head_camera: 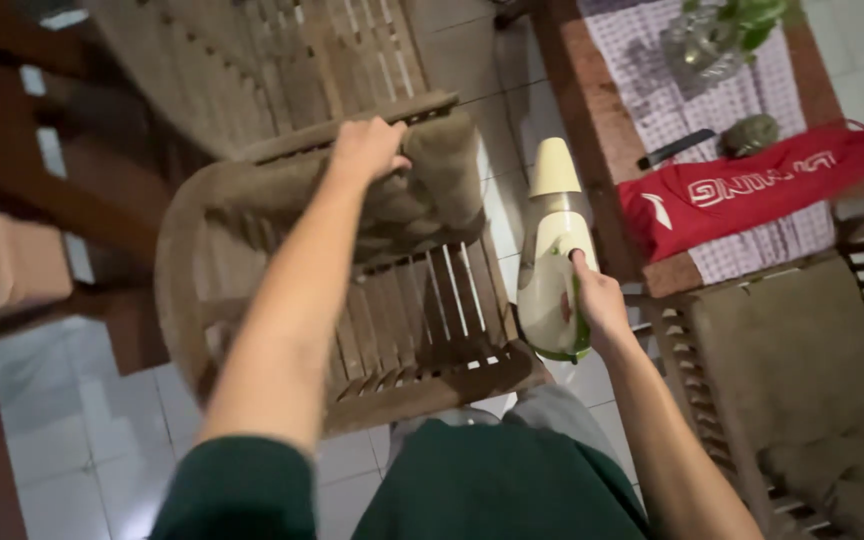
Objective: The recorder uses a handheld vacuum cleaner to clean dust and debris from a brown chair cushion, including swapping attachments.
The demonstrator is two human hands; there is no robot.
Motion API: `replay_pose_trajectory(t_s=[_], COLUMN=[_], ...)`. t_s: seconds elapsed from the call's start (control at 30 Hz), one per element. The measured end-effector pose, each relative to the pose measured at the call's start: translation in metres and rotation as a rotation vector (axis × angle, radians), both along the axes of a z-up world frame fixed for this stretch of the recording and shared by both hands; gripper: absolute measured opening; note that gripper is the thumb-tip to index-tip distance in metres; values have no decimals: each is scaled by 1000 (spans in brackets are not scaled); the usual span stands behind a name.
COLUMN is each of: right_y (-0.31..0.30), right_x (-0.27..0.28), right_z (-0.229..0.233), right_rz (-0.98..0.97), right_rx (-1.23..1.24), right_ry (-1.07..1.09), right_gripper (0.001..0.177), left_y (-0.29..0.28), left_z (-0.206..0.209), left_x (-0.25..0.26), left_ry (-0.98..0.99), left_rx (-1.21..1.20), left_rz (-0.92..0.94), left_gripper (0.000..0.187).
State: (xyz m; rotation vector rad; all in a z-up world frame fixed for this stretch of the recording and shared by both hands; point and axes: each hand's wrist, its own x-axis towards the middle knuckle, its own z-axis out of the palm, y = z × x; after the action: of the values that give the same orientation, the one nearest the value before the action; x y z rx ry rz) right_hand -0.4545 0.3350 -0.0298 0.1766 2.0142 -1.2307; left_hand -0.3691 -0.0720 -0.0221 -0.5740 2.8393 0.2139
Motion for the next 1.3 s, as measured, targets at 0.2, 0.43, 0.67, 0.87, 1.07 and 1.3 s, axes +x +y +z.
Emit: replay_pose_trajectory(t_s=[0.2, 0.43, 0.67, 0.87, 1.07, 1.3], right_y=[6, -38, -61, -123, -171, -267], right_x=[-14, -9, 30, 21, -34, -143], right_z=[-7, 16, -35, 47, 110, 36], right_rz=[27, 167, 697, 1363, 1823, 1425], right_rx=[-198, -329, -490, -475, -166, -56], right_ry=[-136, -452, -431, -329, 208, 581], right_gripper=[42, 36, 46, 40, 37, 59], left_y=[18, 206, 272, 268, 270, 264], left_z=[-124, 22, 44, 31, 21, -16], left_x=[-36, 17, 69, 114, 129, 151], left_ry=[672, 302, 506, 676, 855, 1083], left_rx=[-543, 797, 698, 689, 836, 1134], left_rz=[159, 893, 1104, 1254, 1392, 1555], left_gripper=[69, 54, 56, 52, 44, 35])
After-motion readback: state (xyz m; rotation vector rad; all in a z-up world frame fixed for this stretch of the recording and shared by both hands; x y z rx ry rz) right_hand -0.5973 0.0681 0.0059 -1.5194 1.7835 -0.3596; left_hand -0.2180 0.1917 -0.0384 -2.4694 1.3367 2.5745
